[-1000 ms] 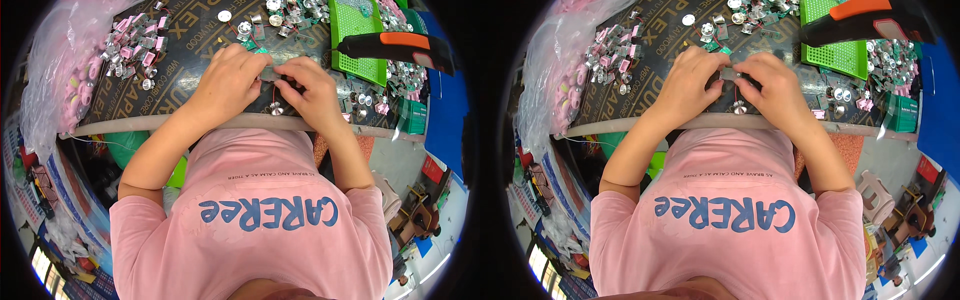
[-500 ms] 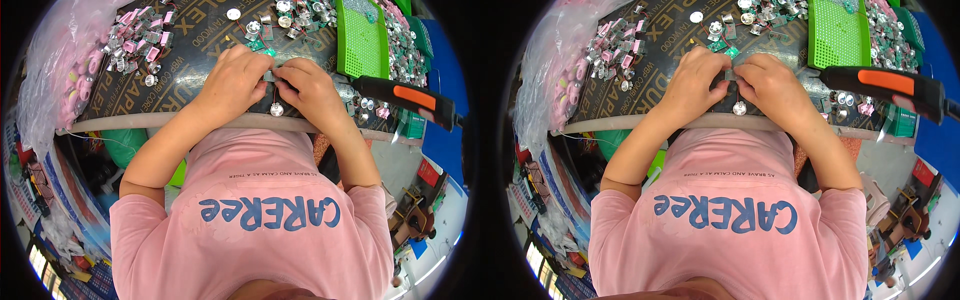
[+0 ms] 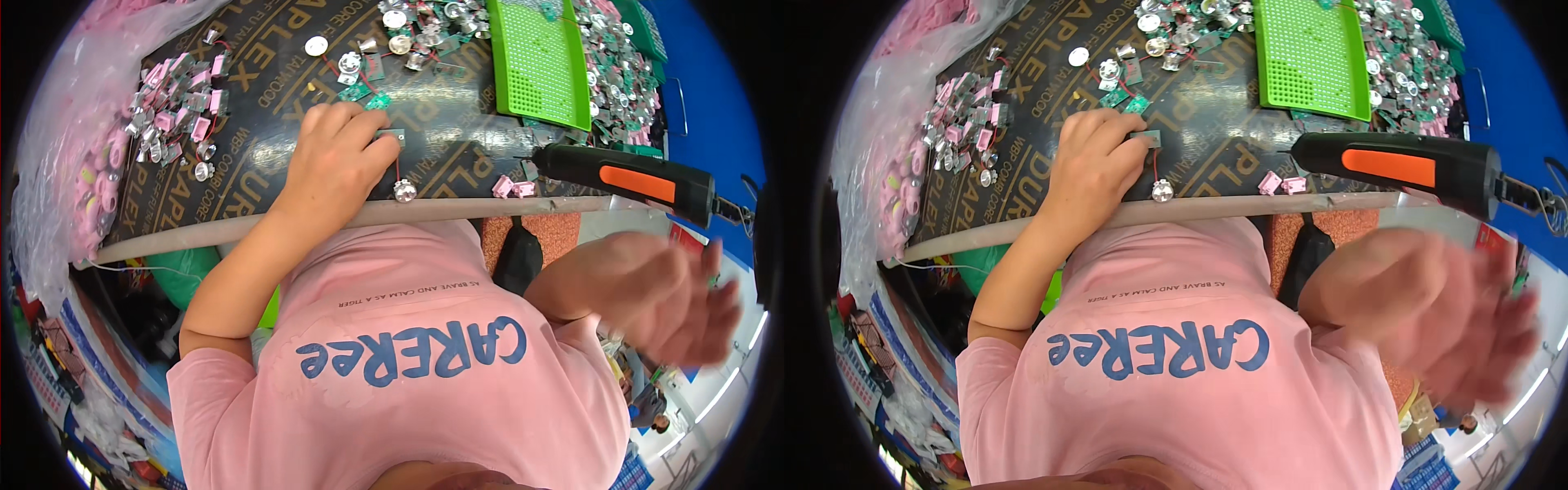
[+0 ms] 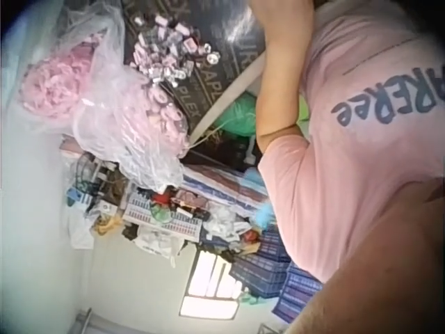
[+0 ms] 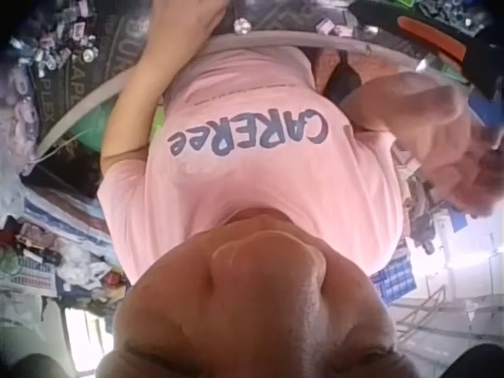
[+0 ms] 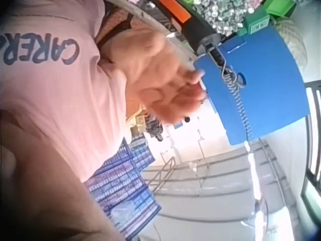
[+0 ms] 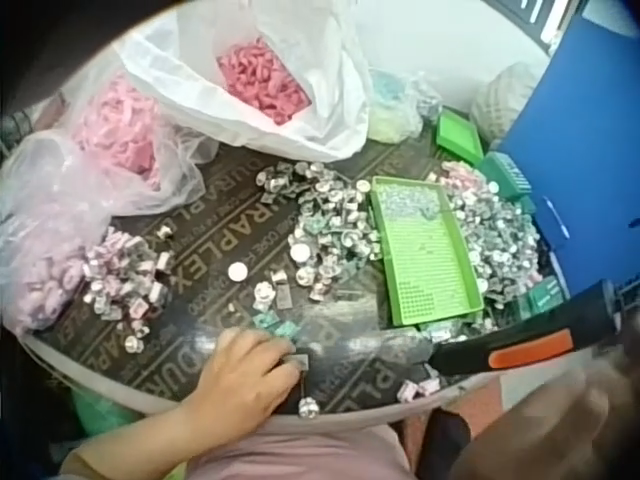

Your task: Assembling small decorative toy components using a hot glue gun.

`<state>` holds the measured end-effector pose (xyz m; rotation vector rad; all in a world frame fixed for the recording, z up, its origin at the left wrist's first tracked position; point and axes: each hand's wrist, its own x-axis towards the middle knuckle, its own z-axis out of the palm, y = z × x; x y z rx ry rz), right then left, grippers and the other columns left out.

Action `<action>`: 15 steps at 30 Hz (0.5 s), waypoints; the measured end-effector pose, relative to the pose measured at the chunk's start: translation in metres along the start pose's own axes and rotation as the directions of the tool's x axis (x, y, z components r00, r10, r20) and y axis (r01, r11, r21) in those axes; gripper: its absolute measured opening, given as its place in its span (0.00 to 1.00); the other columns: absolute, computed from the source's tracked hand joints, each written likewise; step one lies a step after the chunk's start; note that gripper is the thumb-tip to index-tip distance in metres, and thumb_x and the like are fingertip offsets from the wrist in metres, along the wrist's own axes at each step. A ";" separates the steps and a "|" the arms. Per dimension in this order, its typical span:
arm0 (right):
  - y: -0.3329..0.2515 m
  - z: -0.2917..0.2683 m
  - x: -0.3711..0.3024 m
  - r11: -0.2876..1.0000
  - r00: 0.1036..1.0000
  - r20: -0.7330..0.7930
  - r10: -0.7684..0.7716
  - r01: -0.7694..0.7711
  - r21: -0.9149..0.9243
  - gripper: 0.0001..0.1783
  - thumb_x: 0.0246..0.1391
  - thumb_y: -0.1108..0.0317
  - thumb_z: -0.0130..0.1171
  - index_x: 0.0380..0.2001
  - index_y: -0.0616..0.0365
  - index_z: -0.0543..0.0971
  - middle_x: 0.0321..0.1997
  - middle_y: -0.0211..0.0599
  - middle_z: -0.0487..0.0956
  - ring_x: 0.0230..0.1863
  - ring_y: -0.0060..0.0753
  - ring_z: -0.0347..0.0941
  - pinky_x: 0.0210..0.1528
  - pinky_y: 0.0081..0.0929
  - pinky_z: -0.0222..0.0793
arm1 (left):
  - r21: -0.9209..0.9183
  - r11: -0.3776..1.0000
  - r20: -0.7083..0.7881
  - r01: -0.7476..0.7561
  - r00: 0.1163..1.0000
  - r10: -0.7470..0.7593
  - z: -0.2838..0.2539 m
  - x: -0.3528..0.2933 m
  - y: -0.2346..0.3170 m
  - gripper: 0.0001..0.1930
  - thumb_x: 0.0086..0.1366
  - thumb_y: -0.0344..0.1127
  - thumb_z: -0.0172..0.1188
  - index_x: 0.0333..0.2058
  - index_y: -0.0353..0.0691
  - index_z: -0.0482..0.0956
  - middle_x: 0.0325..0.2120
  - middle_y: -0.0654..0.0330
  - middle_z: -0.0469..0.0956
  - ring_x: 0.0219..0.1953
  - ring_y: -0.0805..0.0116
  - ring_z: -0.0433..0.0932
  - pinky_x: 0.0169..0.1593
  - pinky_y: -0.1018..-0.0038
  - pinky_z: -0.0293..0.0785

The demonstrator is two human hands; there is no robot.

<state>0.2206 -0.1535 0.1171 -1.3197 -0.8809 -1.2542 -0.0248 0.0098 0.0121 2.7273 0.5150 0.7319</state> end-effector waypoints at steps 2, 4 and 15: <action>0.019 0.027 0.015 0.911 0.870 0.487 0.075 -0.258 0.321 0.38 0.54 0.60 0.73 0.60 0.72 0.70 0.56 0.61 0.79 0.58 0.55 0.79 0.57 0.48 0.81 | 0.004 1.000 -0.006 -0.005 1.000 0.005 0.007 -0.002 -0.001 0.05 0.60 0.32 0.64 0.36 0.44 0.80 0.44 0.60 0.82 0.49 0.58 0.78 0.56 0.58 0.70; 0.021 0.035 -0.014 0.559 0.592 0.755 0.281 -0.741 0.373 0.38 0.57 0.52 0.72 0.59 0.69 0.71 0.55 0.59 0.79 0.60 0.58 0.77 0.64 0.57 0.75 | -0.004 1.000 -0.007 -0.027 1.000 0.027 0.009 0.002 0.002 0.05 0.60 0.31 0.63 0.36 0.44 0.80 0.44 0.59 0.82 0.49 0.58 0.78 0.56 0.58 0.71; 0.065 0.098 -0.025 0.543 0.659 0.716 0.231 -0.697 0.468 0.05 0.60 0.79 0.65 0.35 0.63 0.77 0.29 0.41 0.79 0.29 0.38 0.77 0.39 0.39 0.77 | -0.017 0.999 -0.035 -0.031 0.999 0.031 0.027 0.018 0.015 0.14 0.57 0.27 0.69 0.43 0.39 0.83 0.46 0.56 0.83 0.49 0.53 0.80 0.54 0.57 0.75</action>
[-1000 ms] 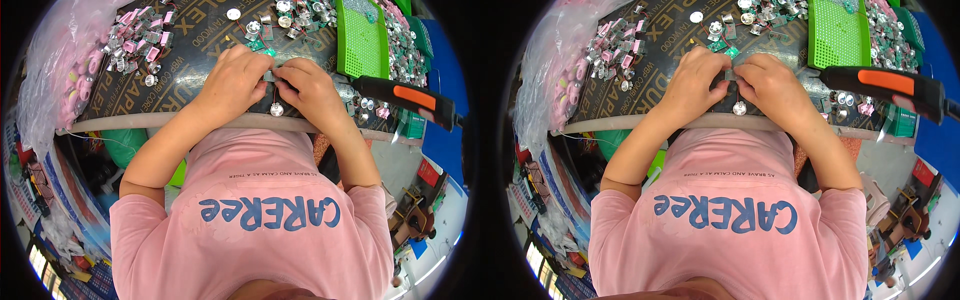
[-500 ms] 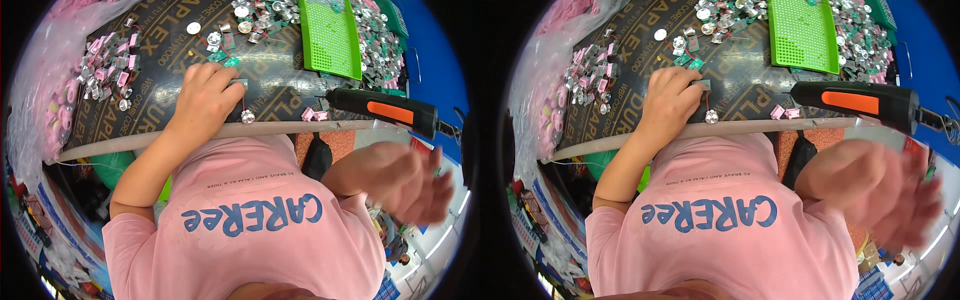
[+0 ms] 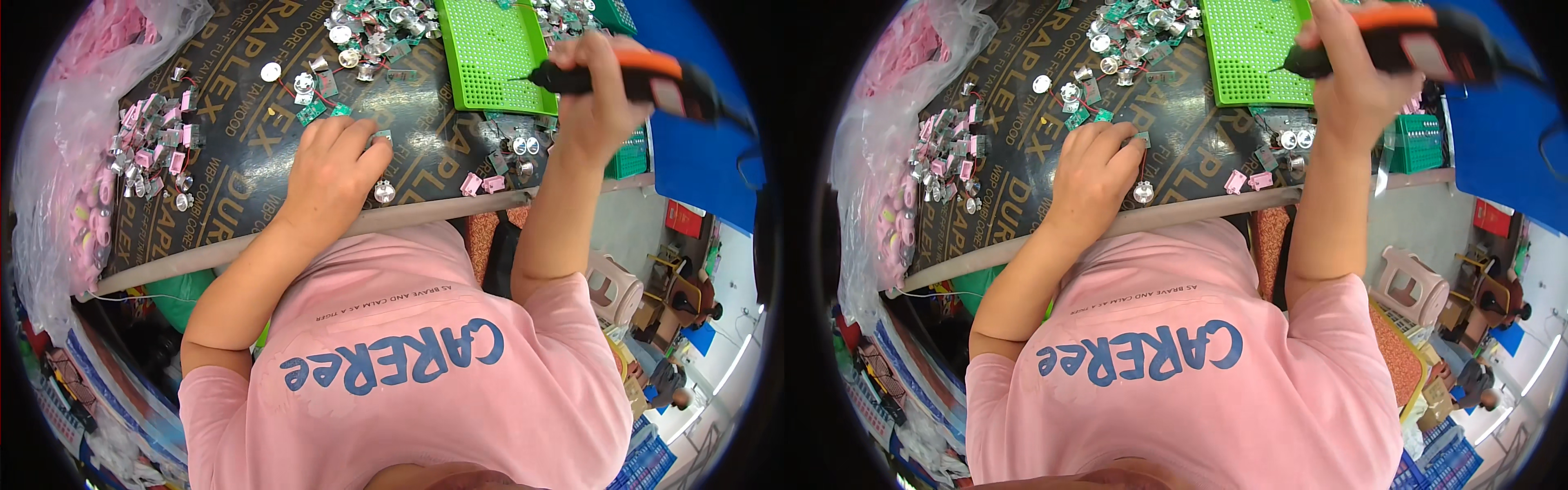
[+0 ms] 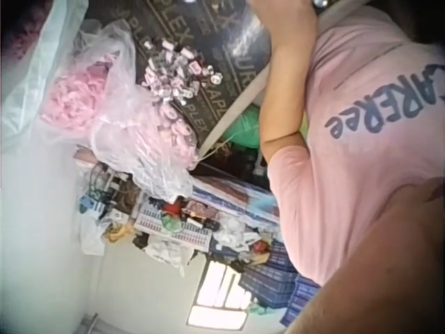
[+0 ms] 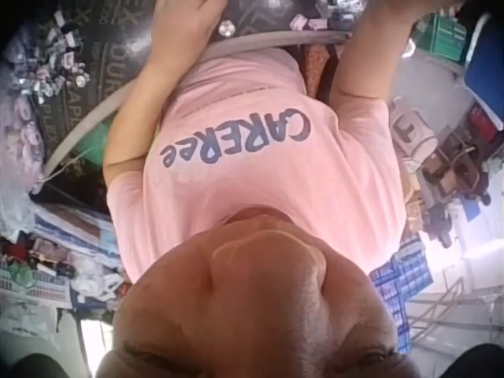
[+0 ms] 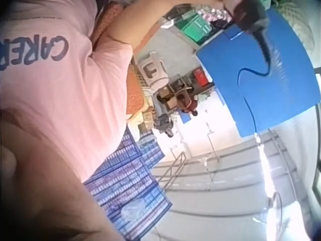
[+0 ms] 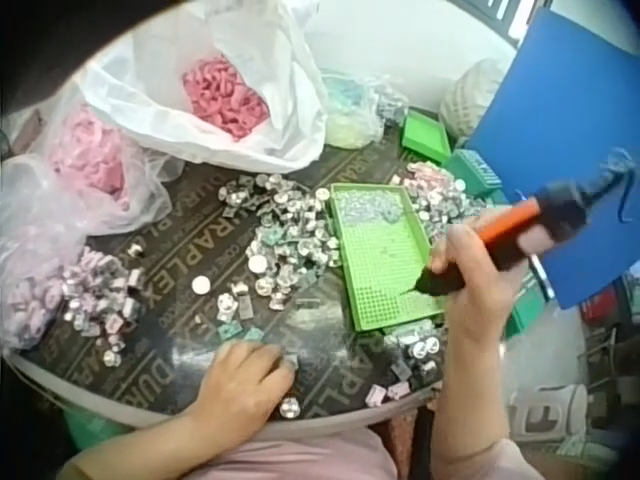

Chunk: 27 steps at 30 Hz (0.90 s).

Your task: Assembling small decorative toy components using a hot glue gun.

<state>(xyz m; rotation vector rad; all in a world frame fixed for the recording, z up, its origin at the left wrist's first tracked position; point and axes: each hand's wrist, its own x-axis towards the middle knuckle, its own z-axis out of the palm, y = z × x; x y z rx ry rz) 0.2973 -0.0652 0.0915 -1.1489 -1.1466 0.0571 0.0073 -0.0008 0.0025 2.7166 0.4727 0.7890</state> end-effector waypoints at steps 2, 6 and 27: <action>0.024 0.001 0.007 0.952 0.979 -0.080 0.189 -0.163 0.258 0.05 0.58 0.81 0.67 0.34 0.65 0.79 0.26 0.41 0.80 0.26 0.37 0.79 0.35 0.36 0.78 | -0.003 1.000 -0.009 0.004 1.000 -0.004 -0.002 -0.002 0.000 0.15 0.57 0.26 0.69 0.44 0.39 0.84 0.47 0.56 0.83 0.49 0.53 0.80 0.53 0.57 0.75; 0.043 0.002 0.002 0.940 0.981 -0.024 0.192 -0.177 0.293 0.06 0.57 0.82 0.69 0.34 0.65 0.79 0.24 0.42 0.81 0.24 0.36 0.80 0.33 0.34 0.78 | -0.015 1.000 -0.013 0.019 1.000 -0.019 -0.002 -0.005 -0.001 0.15 0.56 0.26 0.70 0.44 0.39 0.85 0.48 0.55 0.83 0.50 0.52 0.79 0.53 0.58 0.75; 0.045 0.006 -0.004 0.963 0.980 -0.050 0.191 -0.178 0.200 0.06 0.56 0.82 0.69 0.33 0.67 0.79 0.24 0.44 0.81 0.24 0.36 0.80 0.34 0.35 0.79 | -0.034 0.999 -0.049 0.004 0.999 -0.006 0.001 -0.008 -0.004 0.17 0.55 0.26 0.70 0.45 0.37 0.84 0.47 0.56 0.83 0.49 0.53 0.79 0.53 0.58 0.75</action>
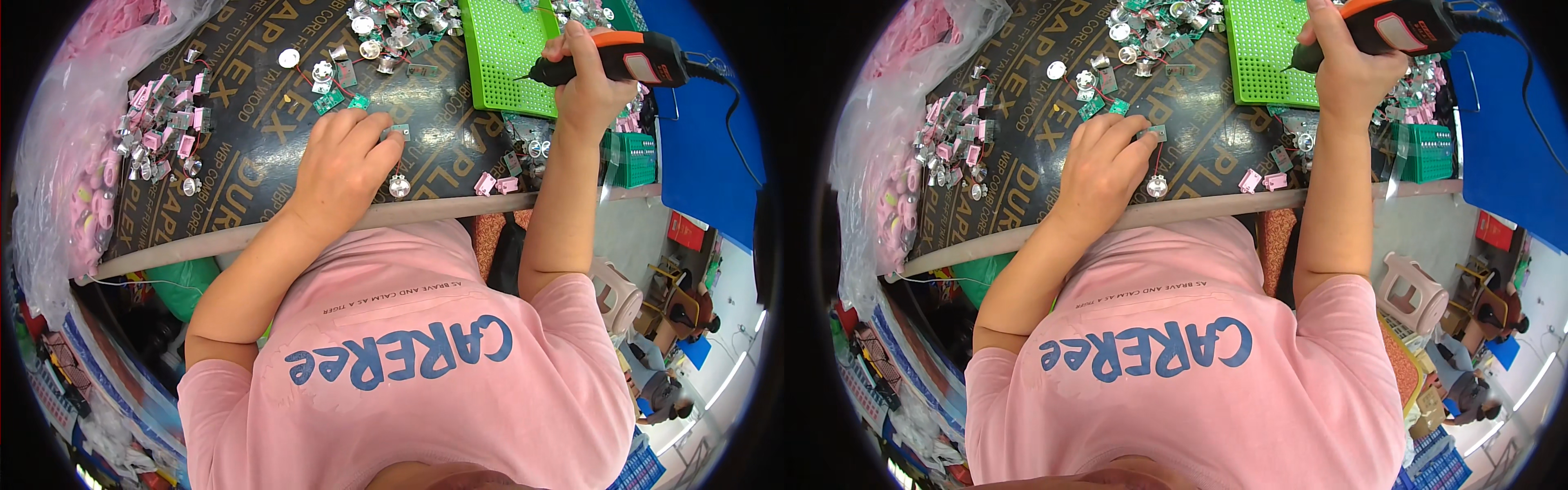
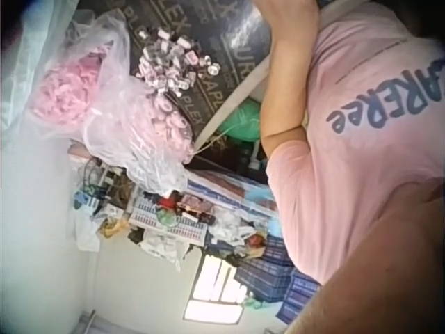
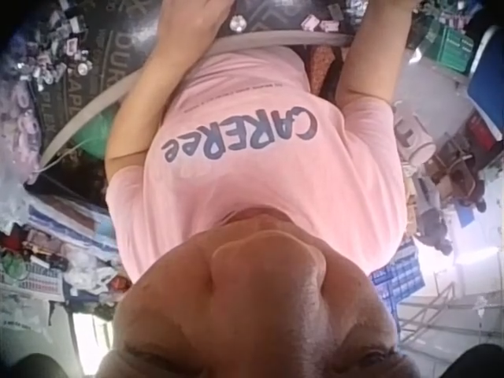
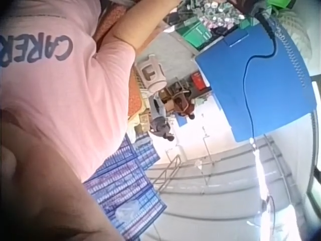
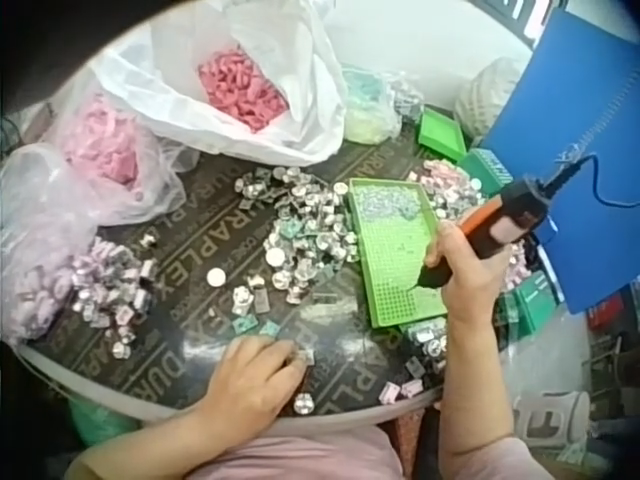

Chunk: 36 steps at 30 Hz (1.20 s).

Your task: Assembling small decorative toy components using a hot glue gun.

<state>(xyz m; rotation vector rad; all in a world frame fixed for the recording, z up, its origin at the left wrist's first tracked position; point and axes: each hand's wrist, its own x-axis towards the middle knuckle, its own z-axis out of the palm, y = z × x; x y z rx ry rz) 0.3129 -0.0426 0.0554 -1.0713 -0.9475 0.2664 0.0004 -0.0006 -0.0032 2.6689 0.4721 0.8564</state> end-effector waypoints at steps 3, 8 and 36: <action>-0.001 0.000 0.000 0.999 1.000 -0.016 0.023 -0.023 0.033 0.06 0.56 0.82 0.68 0.33 0.66 0.79 0.25 0.44 0.81 0.24 0.37 0.79 0.34 0.35 0.79 | -0.001 1.000 0.007 -0.001 1.000 0.001 0.000 -0.001 0.000 0.17 0.55 0.26 0.70 0.45 0.37 0.84 0.47 0.57 0.83 0.49 0.53 0.79 0.53 0.58 0.75; -0.022 0.000 0.006 0.997 1.000 -0.022 0.017 -0.015 0.075 0.04 0.58 0.80 0.64 0.30 0.65 0.79 0.25 0.42 0.78 0.25 0.39 0.77 0.36 0.41 0.78 | 0.012 1.000 -0.010 -0.005 1.000 0.005 0.001 -0.002 -0.001 0.16 0.55 0.27 0.69 0.44 0.38 0.84 0.47 0.57 0.83 0.49 0.54 0.79 0.53 0.58 0.75; -0.031 0.108 -0.063 0.957 0.895 0.431 0.112 -0.215 0.196 0.13 0.58 0.89 0.59 0.38 0.60 0.71 0.28 0.40 0.77 0.24 0.30 0.75 0.31 0.34 0.76 | 0.129 0.988 -0.111 -0.084 0.989 0.098 0.009 0.002 0.000 0.09 0.53 0.32 0.61 0.34 0.38 0.81 0.36 0.56 0.78 0.40 0.59 0.77 0.45 0.62 0.74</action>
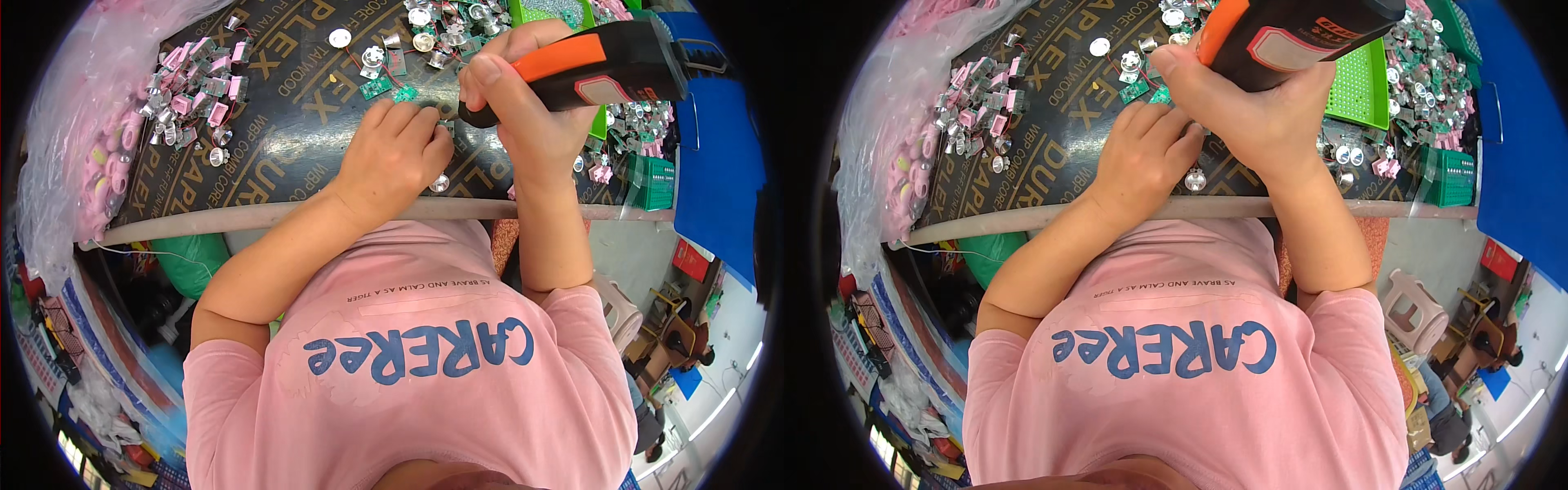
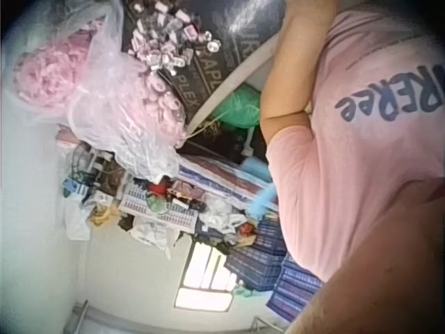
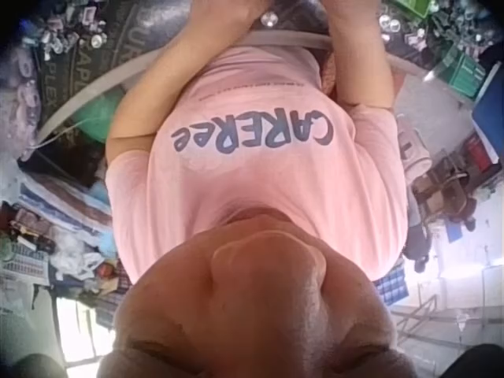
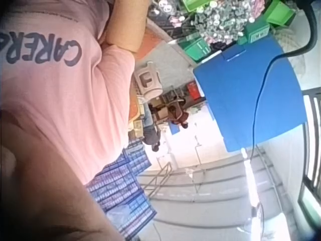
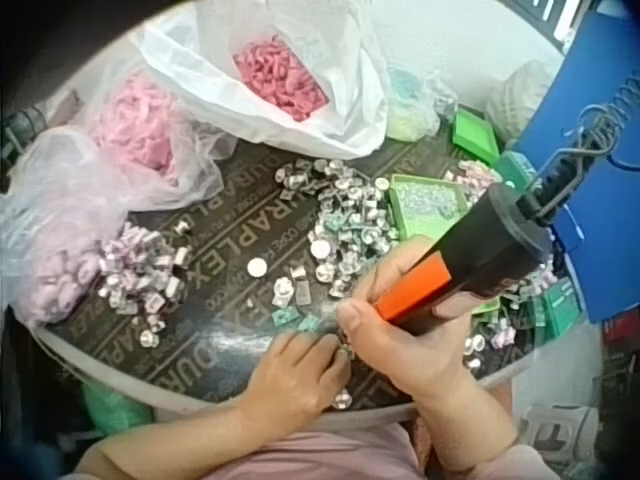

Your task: Assembling small decorative toy components using a hot glue gun.

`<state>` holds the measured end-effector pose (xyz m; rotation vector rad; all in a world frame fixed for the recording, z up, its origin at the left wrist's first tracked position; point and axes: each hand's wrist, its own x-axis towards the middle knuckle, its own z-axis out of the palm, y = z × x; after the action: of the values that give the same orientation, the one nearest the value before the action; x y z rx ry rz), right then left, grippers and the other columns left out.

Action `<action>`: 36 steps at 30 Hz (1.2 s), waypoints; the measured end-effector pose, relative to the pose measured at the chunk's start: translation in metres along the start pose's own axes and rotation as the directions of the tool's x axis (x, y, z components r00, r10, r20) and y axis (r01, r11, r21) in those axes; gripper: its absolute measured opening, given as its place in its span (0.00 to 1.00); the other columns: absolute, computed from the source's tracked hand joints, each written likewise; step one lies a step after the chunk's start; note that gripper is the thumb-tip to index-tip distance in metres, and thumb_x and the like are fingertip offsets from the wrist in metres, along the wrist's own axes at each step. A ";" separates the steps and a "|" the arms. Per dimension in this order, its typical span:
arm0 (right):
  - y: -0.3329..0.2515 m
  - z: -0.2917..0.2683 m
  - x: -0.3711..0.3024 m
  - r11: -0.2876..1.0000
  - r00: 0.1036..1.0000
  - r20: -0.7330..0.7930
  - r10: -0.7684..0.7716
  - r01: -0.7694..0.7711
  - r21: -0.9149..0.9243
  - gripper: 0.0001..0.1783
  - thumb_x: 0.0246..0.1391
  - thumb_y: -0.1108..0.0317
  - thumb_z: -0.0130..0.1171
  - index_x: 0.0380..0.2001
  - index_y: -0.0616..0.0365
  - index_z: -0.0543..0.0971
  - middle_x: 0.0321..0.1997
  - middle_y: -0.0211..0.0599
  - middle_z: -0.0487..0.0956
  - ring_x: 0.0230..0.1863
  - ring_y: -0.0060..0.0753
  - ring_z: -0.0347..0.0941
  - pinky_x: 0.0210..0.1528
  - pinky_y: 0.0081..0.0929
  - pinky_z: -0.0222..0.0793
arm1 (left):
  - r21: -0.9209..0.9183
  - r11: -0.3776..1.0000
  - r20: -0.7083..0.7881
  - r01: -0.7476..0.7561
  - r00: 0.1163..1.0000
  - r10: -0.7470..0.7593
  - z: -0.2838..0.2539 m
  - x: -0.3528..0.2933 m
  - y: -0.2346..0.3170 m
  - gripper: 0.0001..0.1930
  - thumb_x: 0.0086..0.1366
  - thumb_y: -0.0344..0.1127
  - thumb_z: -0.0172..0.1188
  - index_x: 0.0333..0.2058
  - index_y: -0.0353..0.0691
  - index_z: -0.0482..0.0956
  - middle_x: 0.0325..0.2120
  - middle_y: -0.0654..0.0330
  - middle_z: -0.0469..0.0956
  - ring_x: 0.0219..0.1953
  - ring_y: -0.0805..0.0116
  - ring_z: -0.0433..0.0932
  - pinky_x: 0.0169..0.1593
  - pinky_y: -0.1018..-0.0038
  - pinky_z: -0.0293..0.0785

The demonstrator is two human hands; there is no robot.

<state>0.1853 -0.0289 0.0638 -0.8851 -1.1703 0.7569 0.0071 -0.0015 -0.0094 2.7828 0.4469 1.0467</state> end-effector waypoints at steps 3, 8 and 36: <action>-0.001 0.002 0.000 0.999 1.000 -0.008 0.024 -0.024 0.021 0.14 0.57 0.90 0.58 0.39 0.59 0.71 0.27 0.40 0.77 0.24 0.30 0.75 0.32 0.33 0.76 | -0.018 1.000 0.019 0.006 1.000 -0.005 0.000 -0.001 0.000 0.09 0.53 0.32 0.62 0.34 0.37 0.81 0.36 0.55 0.78 0.40 0.58 0.77 0.44 0.63 0.74; 0.006 -0.009 0.008 0.993 0.991 0.132 0.016 -0.031 0.112 0.15 0.55 0.90 0.58 0.38 0.59 0.70 0.27 0.40 0.77 0.24 0.29 0.75 0.32 0.32 0.76 | -0.042 0.999 0.017 0.014 1.000 -0.014 0.000 0.000 0.001 0.09 0.54 0.30 0.63 0.34 0.36 0.80 0.37 0.54 0.79 0.40 0.57 0.77 0.44 0.62 0.75; -0.026 -0.125 -0.004 0.964 0.890 -0.434 -0.139 0.022 -0.265 0.07 0.59 0.81 0.69 0.32 0.64 0.78 0.24 0.42 0.79 0.22 0.34 0.76 0.31 0.35 0.77 | -0.062 0.969 0.250 0.240 0.943 -0.218 -0.032 0.023 0.011 0.19 0.57 0.30 0.72 0.48 0.37 0.81 0.49 0.54 0.81 0.47 0.51 0.80 0.53 0.58 0.77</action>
<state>0.3075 -0.0676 0.0667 -1.1466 -0.8888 0.3051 0.0052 -0.0038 0.0311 2.6499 0.6522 0.6505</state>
